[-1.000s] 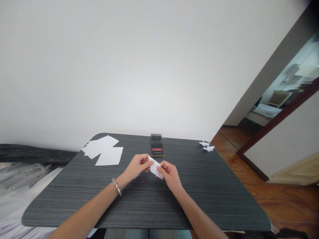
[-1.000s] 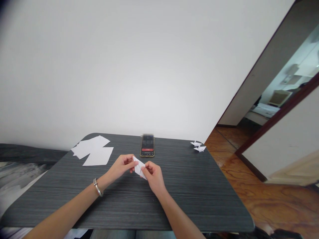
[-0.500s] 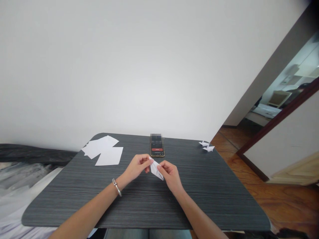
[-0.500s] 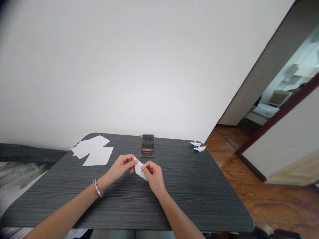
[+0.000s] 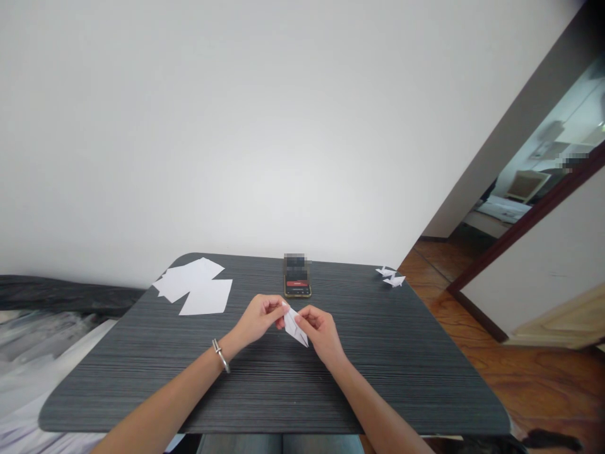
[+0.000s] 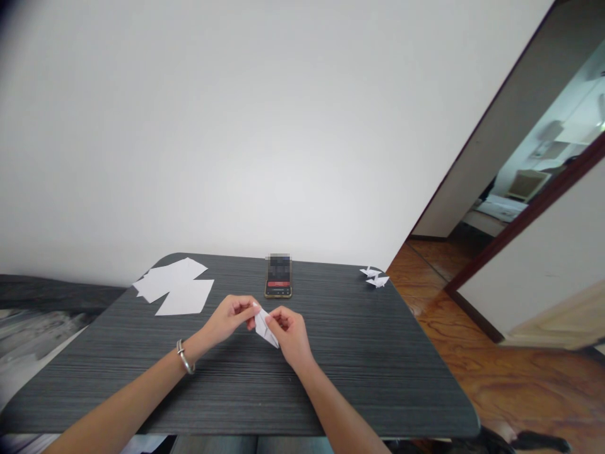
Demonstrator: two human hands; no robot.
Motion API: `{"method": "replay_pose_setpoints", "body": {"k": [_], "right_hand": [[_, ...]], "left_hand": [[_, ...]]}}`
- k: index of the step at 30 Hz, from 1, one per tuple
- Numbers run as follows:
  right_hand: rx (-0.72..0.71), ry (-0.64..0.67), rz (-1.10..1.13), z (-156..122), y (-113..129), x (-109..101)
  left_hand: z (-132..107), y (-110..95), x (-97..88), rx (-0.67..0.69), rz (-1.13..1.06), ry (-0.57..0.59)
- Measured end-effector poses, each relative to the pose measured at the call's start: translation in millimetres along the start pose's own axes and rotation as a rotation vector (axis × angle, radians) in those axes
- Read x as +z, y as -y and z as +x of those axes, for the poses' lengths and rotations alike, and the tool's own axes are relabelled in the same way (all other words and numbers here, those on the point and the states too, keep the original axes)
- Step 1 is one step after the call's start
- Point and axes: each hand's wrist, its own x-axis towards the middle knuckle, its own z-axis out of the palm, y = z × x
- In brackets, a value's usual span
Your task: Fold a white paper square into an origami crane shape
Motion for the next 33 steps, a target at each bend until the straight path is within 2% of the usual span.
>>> {"method": "replay_pose_setpoints", "body": {"k": [11,25,33], "right_hand": [[-0.016,-0.051,-0.140,-1.9,5.0,0.4],[-0.054,-0.069,-0.193,-2.8,0.9,1.2],[-0.025,-0.037,-0.166,-1.1,0.7,0.5]], "left_hand": [[1.1,4.0,4.2,-0.109,-0.075,0.043],[1.5,4.1,4.2,-0.098,-0.152,0.032],[0.5,3.9,2.1,-0.048,-0.041,0.012]]}}
